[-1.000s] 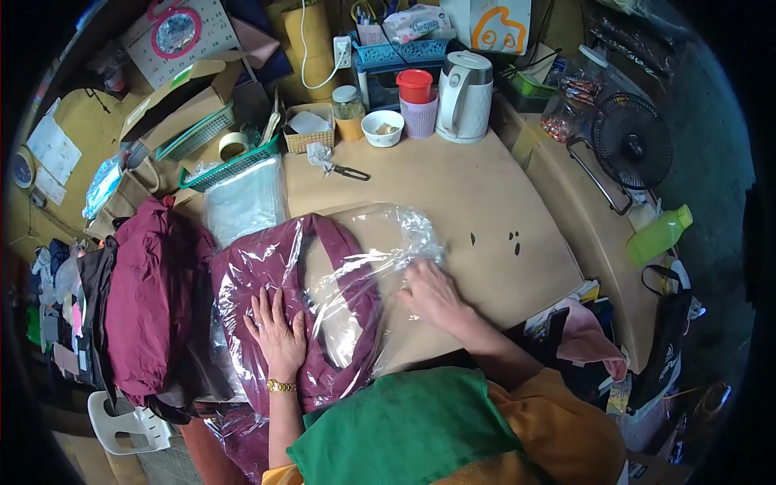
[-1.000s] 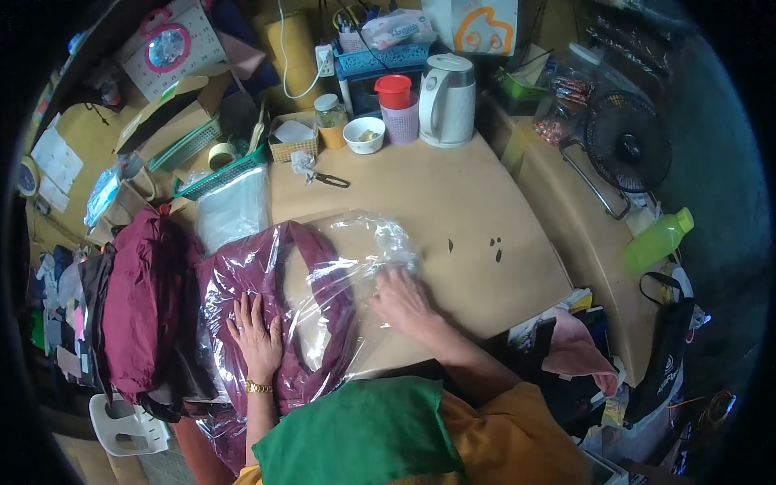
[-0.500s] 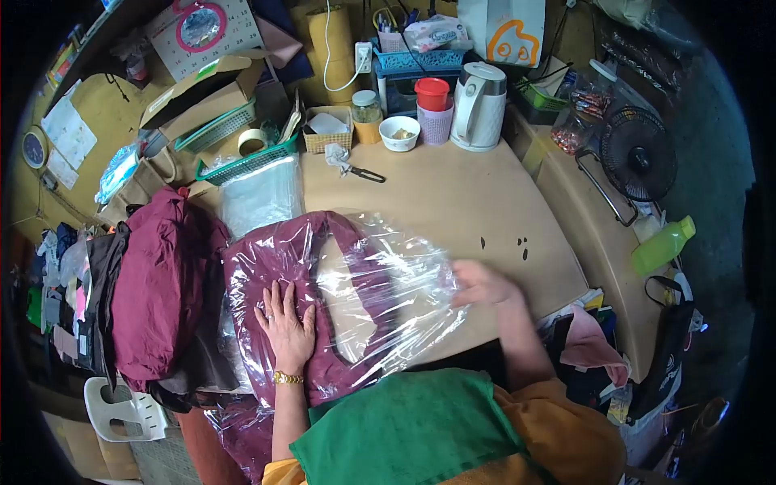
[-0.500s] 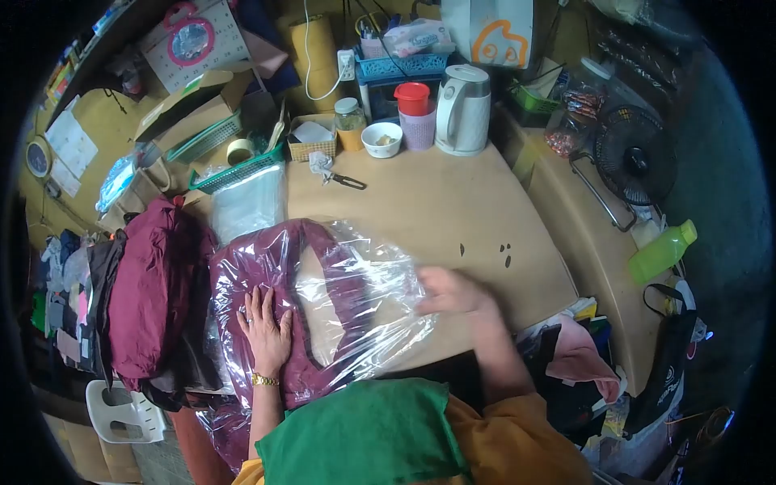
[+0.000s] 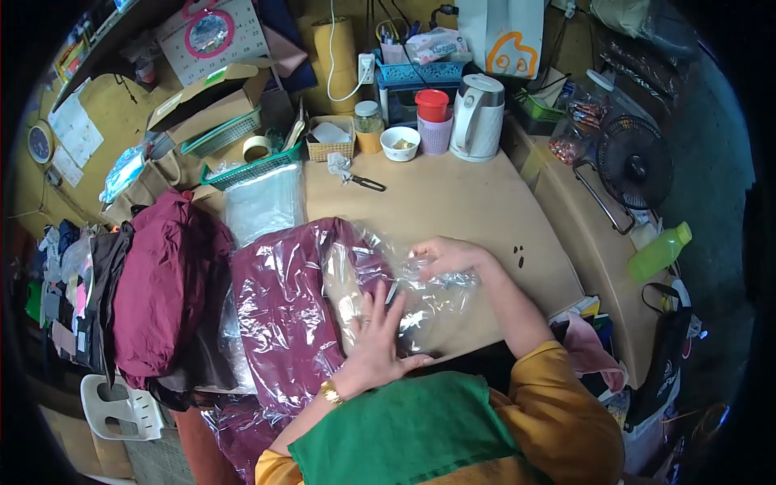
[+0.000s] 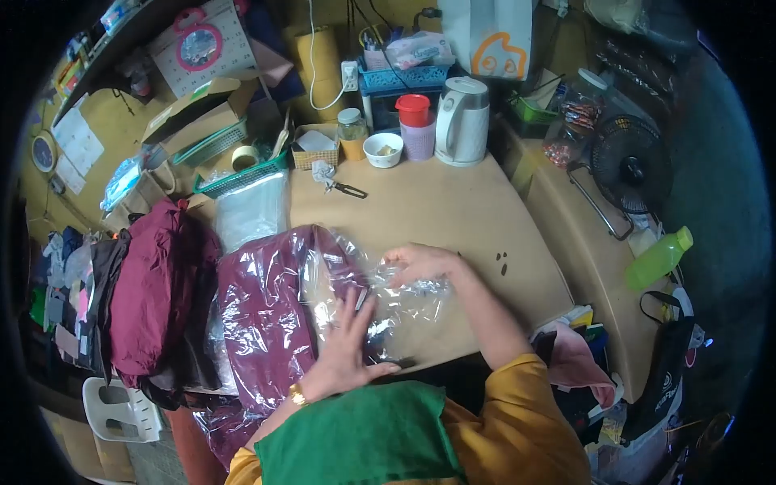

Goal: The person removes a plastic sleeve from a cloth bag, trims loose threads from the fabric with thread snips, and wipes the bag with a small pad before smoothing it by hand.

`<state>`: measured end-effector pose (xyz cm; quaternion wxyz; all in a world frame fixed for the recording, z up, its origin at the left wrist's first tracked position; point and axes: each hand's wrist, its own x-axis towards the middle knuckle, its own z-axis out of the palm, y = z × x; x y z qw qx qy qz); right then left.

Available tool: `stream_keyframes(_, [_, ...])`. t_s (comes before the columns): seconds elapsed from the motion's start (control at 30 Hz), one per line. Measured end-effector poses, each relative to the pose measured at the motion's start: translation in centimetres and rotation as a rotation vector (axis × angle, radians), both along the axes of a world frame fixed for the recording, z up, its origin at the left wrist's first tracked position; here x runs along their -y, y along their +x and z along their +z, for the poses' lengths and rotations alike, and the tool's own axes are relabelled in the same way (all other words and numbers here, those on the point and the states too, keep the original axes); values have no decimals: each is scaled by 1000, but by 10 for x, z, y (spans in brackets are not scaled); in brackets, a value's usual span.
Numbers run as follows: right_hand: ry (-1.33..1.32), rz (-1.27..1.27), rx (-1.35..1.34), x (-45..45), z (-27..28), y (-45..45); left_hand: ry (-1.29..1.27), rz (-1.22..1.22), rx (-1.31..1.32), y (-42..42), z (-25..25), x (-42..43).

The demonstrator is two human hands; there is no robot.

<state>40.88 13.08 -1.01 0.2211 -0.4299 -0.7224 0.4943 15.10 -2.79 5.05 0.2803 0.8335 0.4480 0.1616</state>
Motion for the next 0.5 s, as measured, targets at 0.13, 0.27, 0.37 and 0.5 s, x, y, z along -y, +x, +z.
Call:
stream_keyframes(0.13, [12,-637,-495,-21,23,16,165,33,-227,3,-76,-3])
stream_keyframes(0.27, [157,-1021,-1202,-31,11,78,159,-33,-167,-5,-68,-17])
stream_keyframes(0.37, [41,-900,-959,10,-3,62,-551,65,684,-2,24,-57])
stream_keyframes(0.5, [-301,-629,-874,90,-7,-29,-304,65,1760,-14,143,-83])
